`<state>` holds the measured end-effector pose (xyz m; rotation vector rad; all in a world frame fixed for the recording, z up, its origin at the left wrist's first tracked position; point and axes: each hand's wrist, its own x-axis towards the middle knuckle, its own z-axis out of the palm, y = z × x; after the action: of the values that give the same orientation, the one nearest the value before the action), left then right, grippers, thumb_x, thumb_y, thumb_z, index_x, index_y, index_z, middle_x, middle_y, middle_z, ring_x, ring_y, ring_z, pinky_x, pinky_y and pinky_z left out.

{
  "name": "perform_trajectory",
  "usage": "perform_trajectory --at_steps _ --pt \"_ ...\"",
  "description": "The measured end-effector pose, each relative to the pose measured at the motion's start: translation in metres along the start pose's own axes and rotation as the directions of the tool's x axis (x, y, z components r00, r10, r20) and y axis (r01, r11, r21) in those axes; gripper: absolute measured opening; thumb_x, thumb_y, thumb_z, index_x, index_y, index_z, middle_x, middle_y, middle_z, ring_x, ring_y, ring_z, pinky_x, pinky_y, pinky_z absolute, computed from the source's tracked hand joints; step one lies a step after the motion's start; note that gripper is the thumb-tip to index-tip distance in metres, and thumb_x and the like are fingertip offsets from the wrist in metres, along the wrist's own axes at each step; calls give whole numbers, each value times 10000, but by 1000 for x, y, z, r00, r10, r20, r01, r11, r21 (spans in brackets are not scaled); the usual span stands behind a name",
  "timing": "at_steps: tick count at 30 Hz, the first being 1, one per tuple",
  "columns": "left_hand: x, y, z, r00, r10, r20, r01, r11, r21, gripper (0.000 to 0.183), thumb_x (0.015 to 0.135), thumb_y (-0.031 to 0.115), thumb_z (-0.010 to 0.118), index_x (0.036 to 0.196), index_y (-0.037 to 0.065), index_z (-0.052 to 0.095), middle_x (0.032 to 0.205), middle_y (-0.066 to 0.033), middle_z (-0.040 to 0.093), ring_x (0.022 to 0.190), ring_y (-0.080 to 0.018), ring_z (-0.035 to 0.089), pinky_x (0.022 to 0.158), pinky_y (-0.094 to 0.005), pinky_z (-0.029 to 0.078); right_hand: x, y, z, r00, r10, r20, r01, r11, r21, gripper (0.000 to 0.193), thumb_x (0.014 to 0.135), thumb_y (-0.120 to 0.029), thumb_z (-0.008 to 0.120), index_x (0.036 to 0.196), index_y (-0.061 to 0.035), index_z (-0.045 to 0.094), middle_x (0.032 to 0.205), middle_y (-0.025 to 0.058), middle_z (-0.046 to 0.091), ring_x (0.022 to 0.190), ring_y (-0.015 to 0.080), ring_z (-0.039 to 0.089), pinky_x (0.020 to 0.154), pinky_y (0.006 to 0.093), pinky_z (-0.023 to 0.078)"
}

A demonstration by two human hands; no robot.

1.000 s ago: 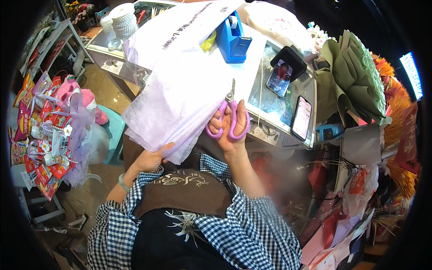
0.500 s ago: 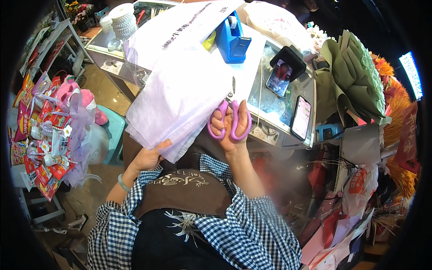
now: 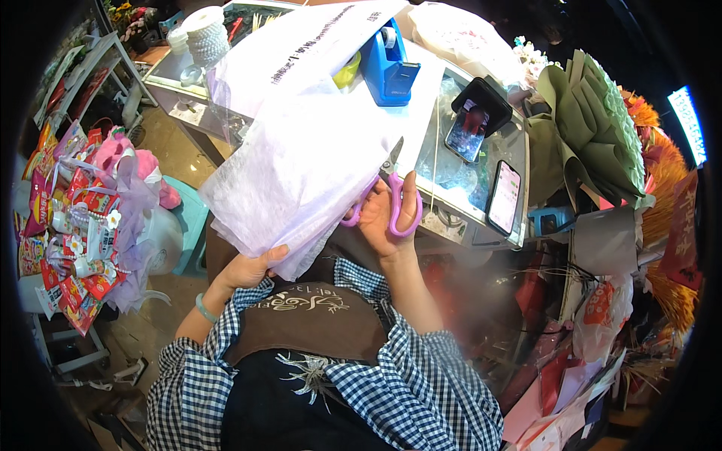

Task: The person assembles a gift bouquet by cutting and folding purple tissue paper, then attaching it to a central stick with a floral tape-like strip. They repeatedly wrap and secure the paper around the stick, adjusting the arrangement to form a decorative bouquet.

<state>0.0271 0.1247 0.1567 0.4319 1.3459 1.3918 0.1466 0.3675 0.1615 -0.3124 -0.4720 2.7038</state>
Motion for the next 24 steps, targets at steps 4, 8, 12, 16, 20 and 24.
perform_trajectory --at_steps 4,8,12,16,20,24 --pt "-4 3 0 995 -85 -45 85 996 -7 365 891 314 633 1092 18 568 814 -34 569 653 -101 501 540 -220 398 -3 -9 0 1000 23 -12 -23 1000 19 561 864 -661 443 972 -119 541 790 68 561 627 173 493 549 308 390" --pt "-7 -1 -1 998 -31 -53 29 999 -42 481 877 305 651 1221 -6 521 1041 -52 580 861 -128 535 698 -236 443 -5 -13 5 1000 11 17 -11 1000 17 485 895 -612 439 831 -141 535 746 81 568 588 186 495 520 295 385" --pt "-8 0 -7 999 37 -24 -37 999 -18 547 862 288 666 1278 -15 480 1182 -77 550 1047 -176 519 875 -275 432 1 -13 7 993 -89 -76 88 996 -20 623 890 -643 398 931 -50 587 831 126 591 560 188 452 485 249 349" --pt "-19 7 -12 994 95 -48 -99 990 -96 576 849 258 678 1301 -19 454 1251 -103 521 1143 -214 490 983 -315 387 9 -32 12 999 -39 24 41 995 -87 588 923 -563 424 999 3 564 744 85 572 489 154 448 433 242 353" --pt "-29 13 -14 933 298 -201 -311 950 -36 527 875 225 648 1293 -30 456 1233 -120 531 1132 -215 494 989 -324 378 19 -58 24 979 -189 -75 40 543 -839 462 914 -374 551 1119 40 548 715 29 546 544 132 533 491 269 449" --pt "-23 20 -28 900 304 -313 -134 876 464 425 932 251 580 1221 -51 507 1177 -111 547 1096 -199 491 954 -314 383 44 -67 31 869 -353 347 10 -689 -725 420 810 -322 643 1098 -27 566 850 131 629 685 310 593 658 383 488"
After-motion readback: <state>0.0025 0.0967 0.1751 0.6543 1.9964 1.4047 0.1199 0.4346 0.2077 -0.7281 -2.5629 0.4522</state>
